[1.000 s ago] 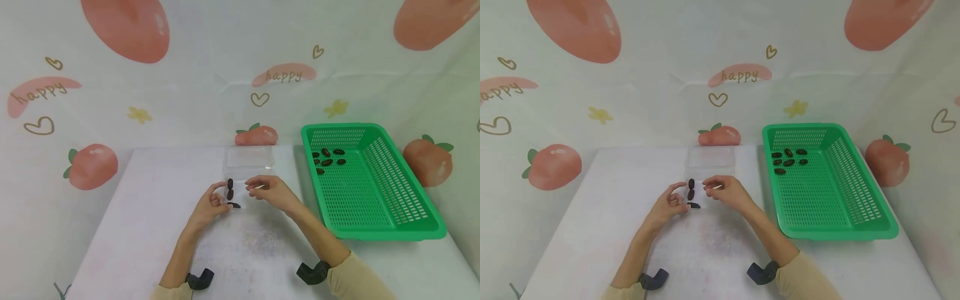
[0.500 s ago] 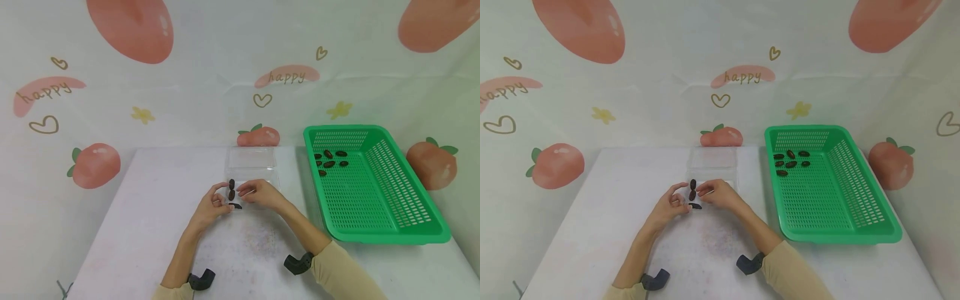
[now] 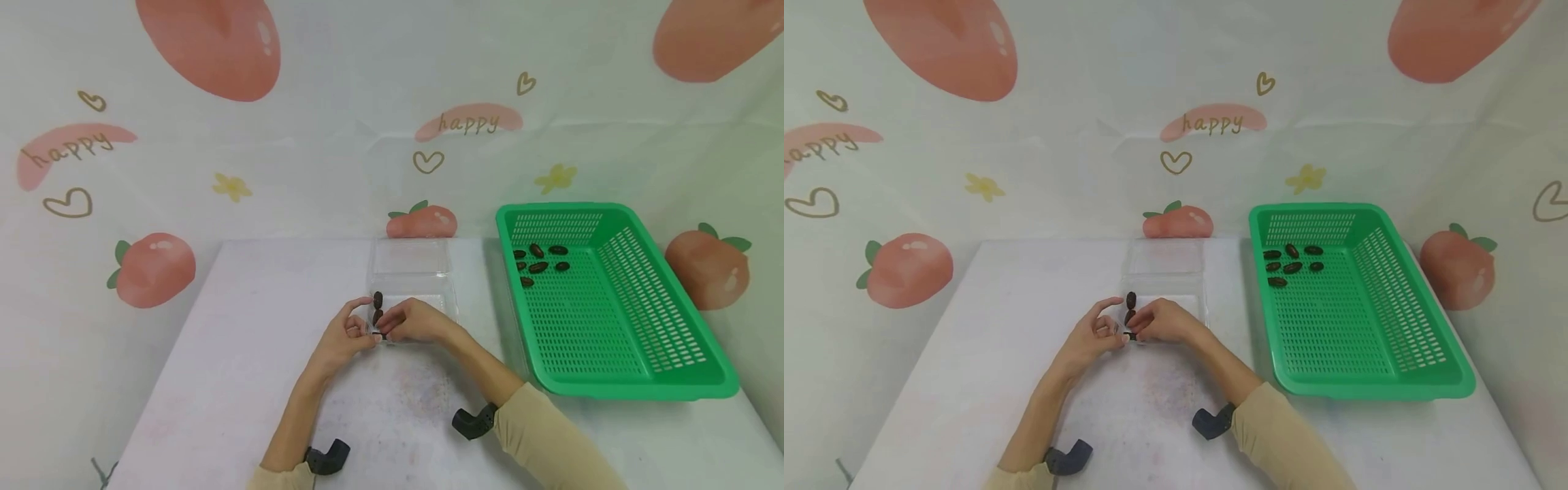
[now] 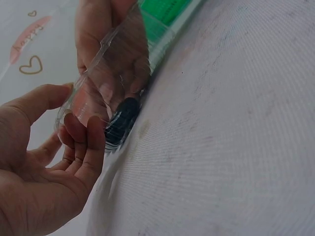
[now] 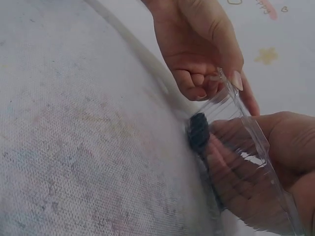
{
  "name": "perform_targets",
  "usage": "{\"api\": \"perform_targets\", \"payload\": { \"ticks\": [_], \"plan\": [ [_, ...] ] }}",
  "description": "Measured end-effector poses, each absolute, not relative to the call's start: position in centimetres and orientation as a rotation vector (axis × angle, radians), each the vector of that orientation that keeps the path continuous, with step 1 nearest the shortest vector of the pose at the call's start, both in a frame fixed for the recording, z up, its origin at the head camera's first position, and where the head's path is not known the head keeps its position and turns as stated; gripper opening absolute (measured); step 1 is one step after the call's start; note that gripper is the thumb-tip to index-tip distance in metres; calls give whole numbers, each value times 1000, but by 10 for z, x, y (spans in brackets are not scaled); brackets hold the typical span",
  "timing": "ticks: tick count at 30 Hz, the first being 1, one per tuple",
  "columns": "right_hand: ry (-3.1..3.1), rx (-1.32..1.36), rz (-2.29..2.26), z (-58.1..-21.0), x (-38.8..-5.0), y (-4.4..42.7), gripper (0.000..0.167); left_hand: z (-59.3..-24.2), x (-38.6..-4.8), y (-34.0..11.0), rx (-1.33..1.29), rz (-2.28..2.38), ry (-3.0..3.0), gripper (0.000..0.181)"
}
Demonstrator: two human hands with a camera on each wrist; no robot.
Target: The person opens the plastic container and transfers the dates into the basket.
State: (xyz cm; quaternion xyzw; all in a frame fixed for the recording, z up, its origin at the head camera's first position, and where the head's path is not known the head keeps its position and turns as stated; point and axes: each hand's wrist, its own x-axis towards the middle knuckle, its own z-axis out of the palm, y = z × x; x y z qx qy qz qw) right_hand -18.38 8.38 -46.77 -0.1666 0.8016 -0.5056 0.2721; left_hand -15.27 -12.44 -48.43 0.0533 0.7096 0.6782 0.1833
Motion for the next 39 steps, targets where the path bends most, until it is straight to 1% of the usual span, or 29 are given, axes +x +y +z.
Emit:
{"api": "perform_targets", "payload": {
  "ticks": [7,13,24,28,39],
  "plan": [
    [2144,-469,-1304,-466,-183,83,27,-484,-151,-126,193,1908,2005,76],
    [2106,-461,-1331,-466,-183,84,28,-484,-151,-126,175,1903,2011,76],
    [1996,-381,-1562,-464,-183,89,25,-482,-150,-124,154,1889,2046,76],
    [2090,-367,-1570,-454,-183,93,25,-483,-151,-124,152,1899,2046,76],
    [2254,-409,-1538,-408,-174,108,22,-482,-152,-124,138,1895,2046,74]
  ]
}}
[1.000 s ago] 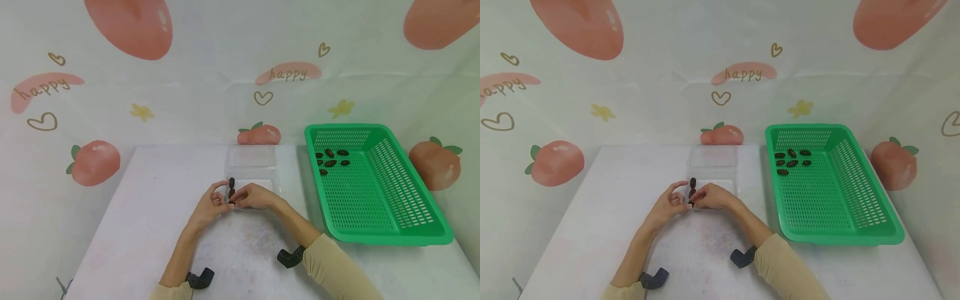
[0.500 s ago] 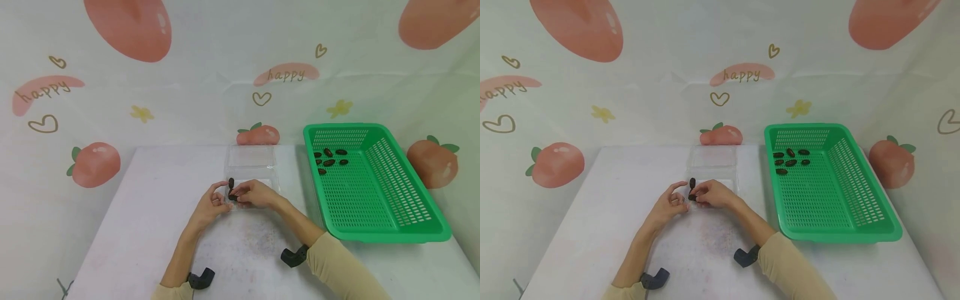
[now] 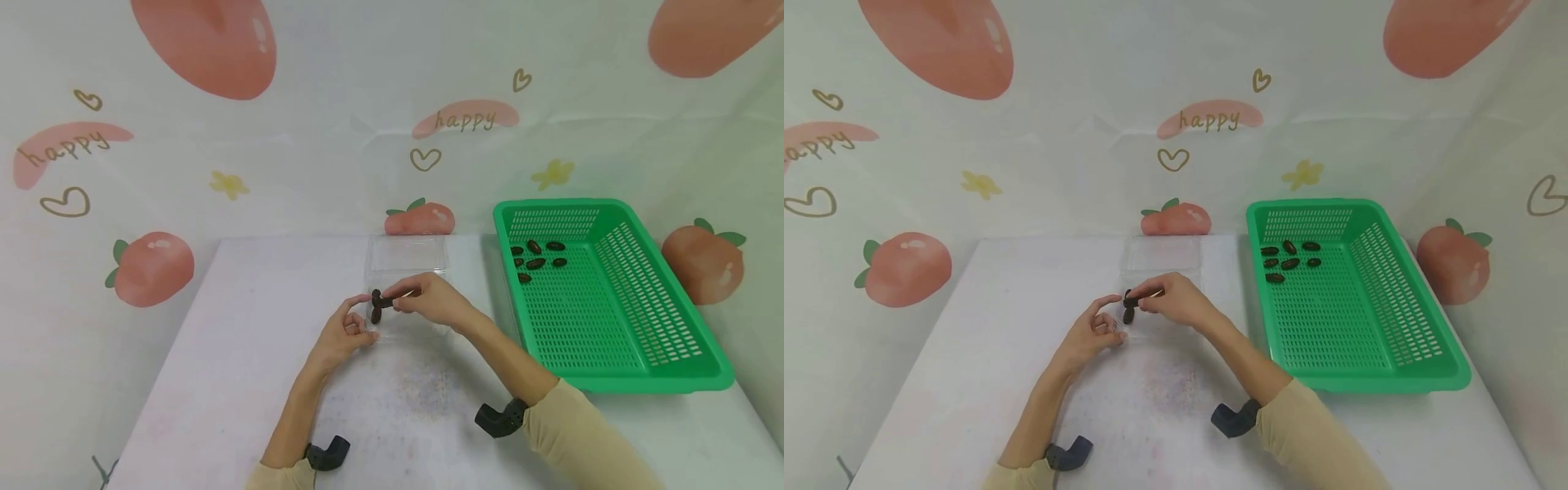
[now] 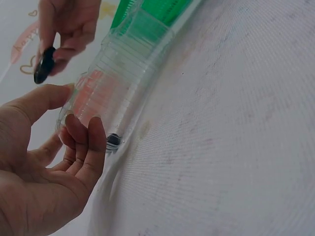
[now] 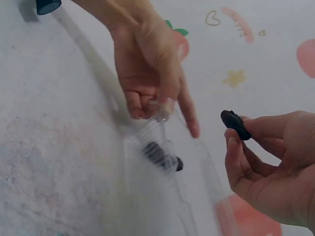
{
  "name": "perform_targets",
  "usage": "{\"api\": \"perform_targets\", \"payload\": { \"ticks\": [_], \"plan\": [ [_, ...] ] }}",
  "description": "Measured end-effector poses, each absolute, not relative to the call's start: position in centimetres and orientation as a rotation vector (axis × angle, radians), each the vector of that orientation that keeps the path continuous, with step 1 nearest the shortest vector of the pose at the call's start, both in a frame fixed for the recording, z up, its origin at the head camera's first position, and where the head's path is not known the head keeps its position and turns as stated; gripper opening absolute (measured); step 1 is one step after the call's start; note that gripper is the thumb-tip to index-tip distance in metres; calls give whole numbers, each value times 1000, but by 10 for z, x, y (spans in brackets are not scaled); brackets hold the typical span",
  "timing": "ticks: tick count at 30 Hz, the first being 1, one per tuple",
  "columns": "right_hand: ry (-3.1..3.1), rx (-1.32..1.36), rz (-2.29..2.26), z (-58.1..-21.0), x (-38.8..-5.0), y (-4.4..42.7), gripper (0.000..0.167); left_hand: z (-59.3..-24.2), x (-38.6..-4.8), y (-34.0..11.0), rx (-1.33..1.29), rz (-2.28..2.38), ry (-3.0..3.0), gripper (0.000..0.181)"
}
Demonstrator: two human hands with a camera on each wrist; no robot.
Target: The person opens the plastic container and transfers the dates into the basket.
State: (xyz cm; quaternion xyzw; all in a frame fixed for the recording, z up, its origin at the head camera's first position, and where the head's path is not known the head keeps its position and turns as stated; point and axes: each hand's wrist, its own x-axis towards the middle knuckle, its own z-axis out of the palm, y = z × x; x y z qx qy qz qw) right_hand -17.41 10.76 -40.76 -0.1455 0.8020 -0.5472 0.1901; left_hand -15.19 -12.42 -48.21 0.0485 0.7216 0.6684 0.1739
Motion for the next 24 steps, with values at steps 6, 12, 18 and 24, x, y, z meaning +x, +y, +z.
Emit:
{"api": "perform_targets", "payload": {
  "ticks": [6,12,18,24],
  "plan": [
    [2313,-357,-1521,-392,-172,122,20,-481,-151,-124,129,1907,2041,75],
    [2338,-317,-1550,-384,-173,141,21,-482,-151,-124,137,1909,2039,77],
    [2273,-243,-1611,-375,-176,167,25,-483,-151,-124,143,1897,2041,76],
    [2186,-185,-1706,-373,-179,197,28,-483,-151,-124,141,1880,2047,76]
  ]
}}
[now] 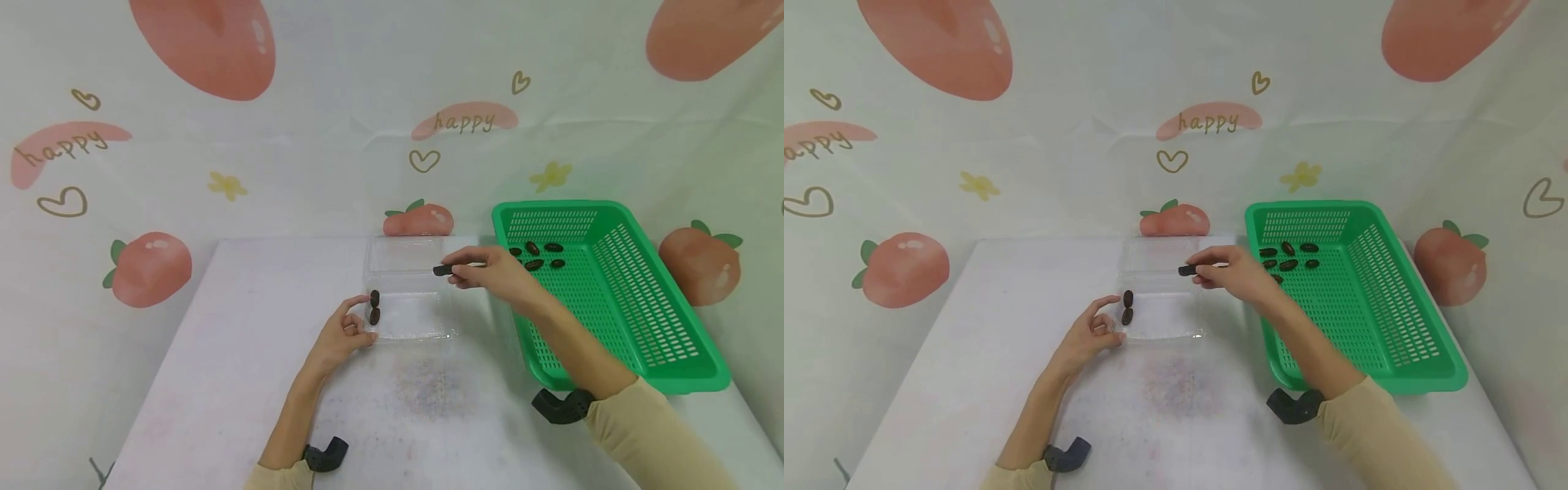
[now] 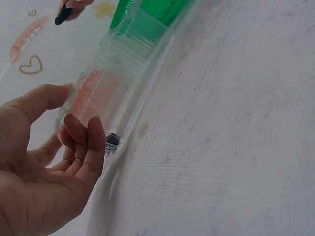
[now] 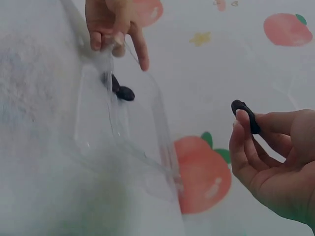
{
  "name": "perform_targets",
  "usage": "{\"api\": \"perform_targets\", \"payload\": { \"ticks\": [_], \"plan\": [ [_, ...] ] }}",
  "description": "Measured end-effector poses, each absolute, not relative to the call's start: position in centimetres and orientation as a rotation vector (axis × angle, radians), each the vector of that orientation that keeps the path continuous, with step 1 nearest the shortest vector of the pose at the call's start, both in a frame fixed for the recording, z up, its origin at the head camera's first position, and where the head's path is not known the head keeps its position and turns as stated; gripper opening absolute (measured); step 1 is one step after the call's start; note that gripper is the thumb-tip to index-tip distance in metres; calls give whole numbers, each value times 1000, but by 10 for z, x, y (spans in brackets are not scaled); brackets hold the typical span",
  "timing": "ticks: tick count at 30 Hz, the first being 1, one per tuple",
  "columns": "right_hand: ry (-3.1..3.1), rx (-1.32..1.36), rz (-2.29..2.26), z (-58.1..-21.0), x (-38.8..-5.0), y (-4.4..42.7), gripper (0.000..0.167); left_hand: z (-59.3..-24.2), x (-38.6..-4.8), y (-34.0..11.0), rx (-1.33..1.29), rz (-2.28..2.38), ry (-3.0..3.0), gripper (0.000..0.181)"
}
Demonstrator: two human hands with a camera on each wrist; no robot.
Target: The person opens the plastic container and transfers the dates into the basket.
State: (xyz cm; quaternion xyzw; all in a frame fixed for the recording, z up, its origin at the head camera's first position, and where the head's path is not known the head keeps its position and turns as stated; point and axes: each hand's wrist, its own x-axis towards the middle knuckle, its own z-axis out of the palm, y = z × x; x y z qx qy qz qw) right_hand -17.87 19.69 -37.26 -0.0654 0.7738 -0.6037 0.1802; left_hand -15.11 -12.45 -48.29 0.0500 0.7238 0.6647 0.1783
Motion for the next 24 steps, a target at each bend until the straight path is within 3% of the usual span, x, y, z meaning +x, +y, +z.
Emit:
{"api": "perform_targets", "payload": {
  "ticks": [16,24],
  "plan": [
    [2267,-87,-1666,-371,-189,262,49,-483,-149,-124,110,1896,2059,75],
    [2300,-60,-1628,-373,-196,297,49,-485,-149,-124,113,1908,2046,76]
  ]
}}
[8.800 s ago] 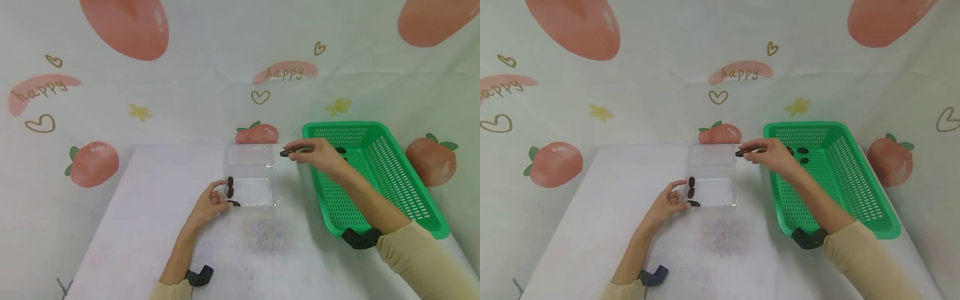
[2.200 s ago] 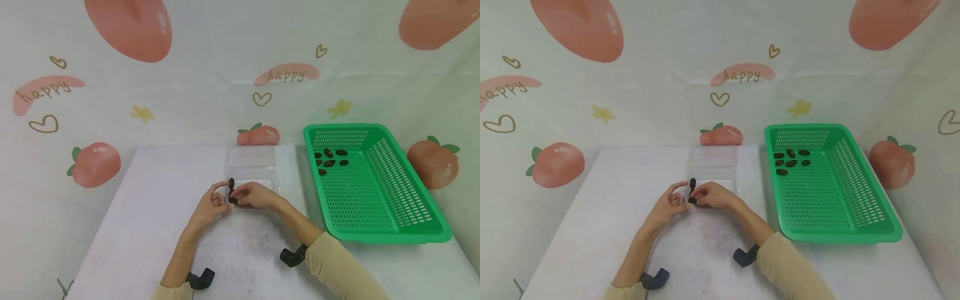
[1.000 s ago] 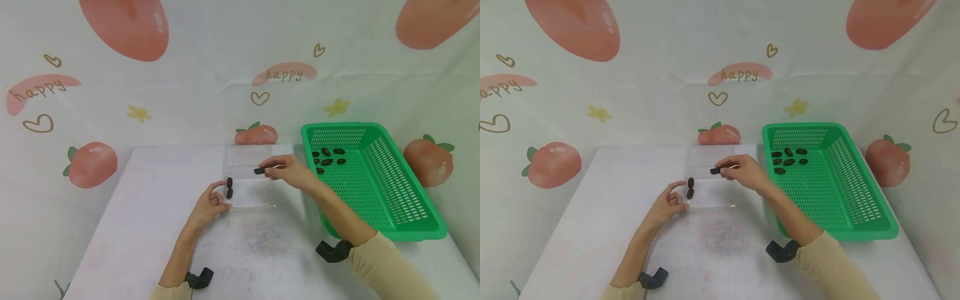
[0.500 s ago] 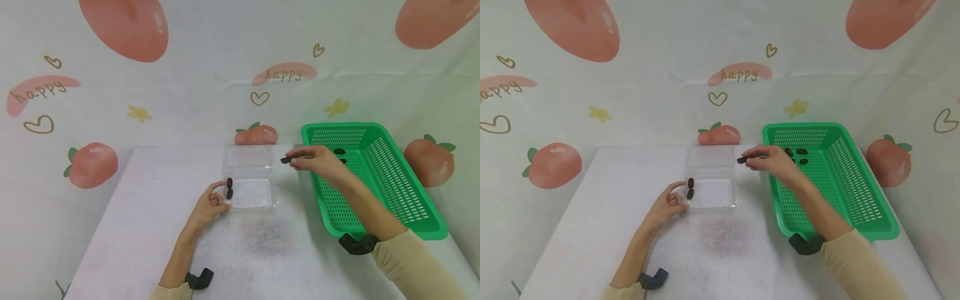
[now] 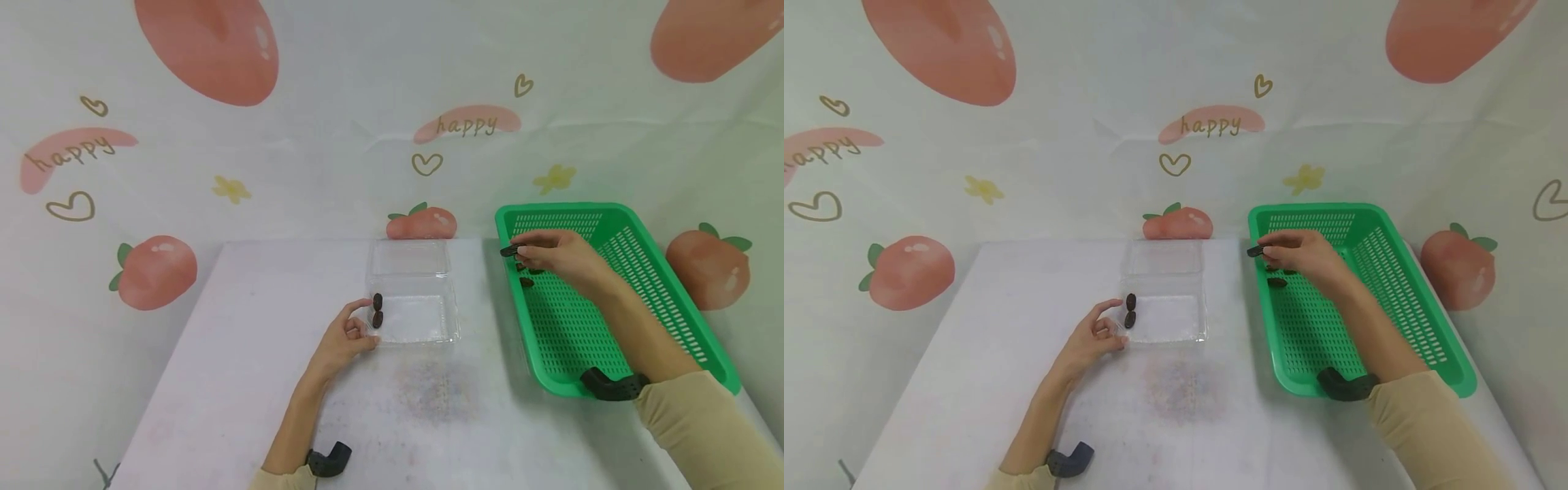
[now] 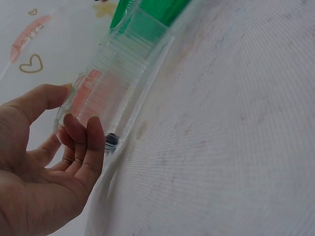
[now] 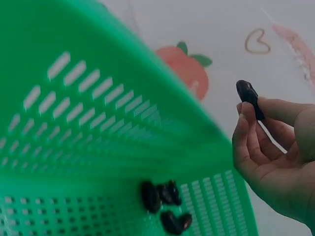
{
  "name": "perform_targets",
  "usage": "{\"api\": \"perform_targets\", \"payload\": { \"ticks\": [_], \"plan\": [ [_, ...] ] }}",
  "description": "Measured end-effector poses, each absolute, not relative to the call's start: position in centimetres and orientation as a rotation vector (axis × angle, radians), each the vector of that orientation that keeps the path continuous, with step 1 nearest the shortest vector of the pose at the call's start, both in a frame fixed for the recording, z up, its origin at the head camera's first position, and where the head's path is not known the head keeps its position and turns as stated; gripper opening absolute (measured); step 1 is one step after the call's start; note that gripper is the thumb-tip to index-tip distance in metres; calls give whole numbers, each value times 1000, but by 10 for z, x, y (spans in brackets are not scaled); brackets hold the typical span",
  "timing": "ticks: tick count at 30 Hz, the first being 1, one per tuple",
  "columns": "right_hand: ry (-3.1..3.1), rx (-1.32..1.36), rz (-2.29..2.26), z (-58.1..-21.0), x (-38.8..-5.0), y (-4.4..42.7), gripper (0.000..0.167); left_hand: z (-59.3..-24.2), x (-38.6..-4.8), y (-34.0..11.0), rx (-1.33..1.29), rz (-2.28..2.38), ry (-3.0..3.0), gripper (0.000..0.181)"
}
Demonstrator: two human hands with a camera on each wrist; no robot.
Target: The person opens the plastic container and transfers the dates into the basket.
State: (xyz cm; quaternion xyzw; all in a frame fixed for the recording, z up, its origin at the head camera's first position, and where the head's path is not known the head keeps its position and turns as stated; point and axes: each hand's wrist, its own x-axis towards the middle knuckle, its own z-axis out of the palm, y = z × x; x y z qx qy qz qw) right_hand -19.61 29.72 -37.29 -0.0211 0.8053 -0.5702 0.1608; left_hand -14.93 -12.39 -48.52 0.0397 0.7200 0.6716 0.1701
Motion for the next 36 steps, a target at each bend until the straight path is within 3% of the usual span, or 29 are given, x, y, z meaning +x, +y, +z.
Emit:
{"api": "perform_targets", "payload": {
  "ticks": [11,19,24,36],
  "plan": [
    [2237,-37,-1695,-402,-205,337,56,-485,-149,-123,104,1907,2045,76],
    [2186,29,-1742,-422,-210,364,50,-485,-149,-123,106,1907,2043,76],
    [2185,60,-1689,-428,-213,371,57,-485,-149,-124,104,1905,2043,75],
    [2231,99,-1461,-444,-214,377,52,-484,-149,-124,98,1916,2029,75]
  ]
}}
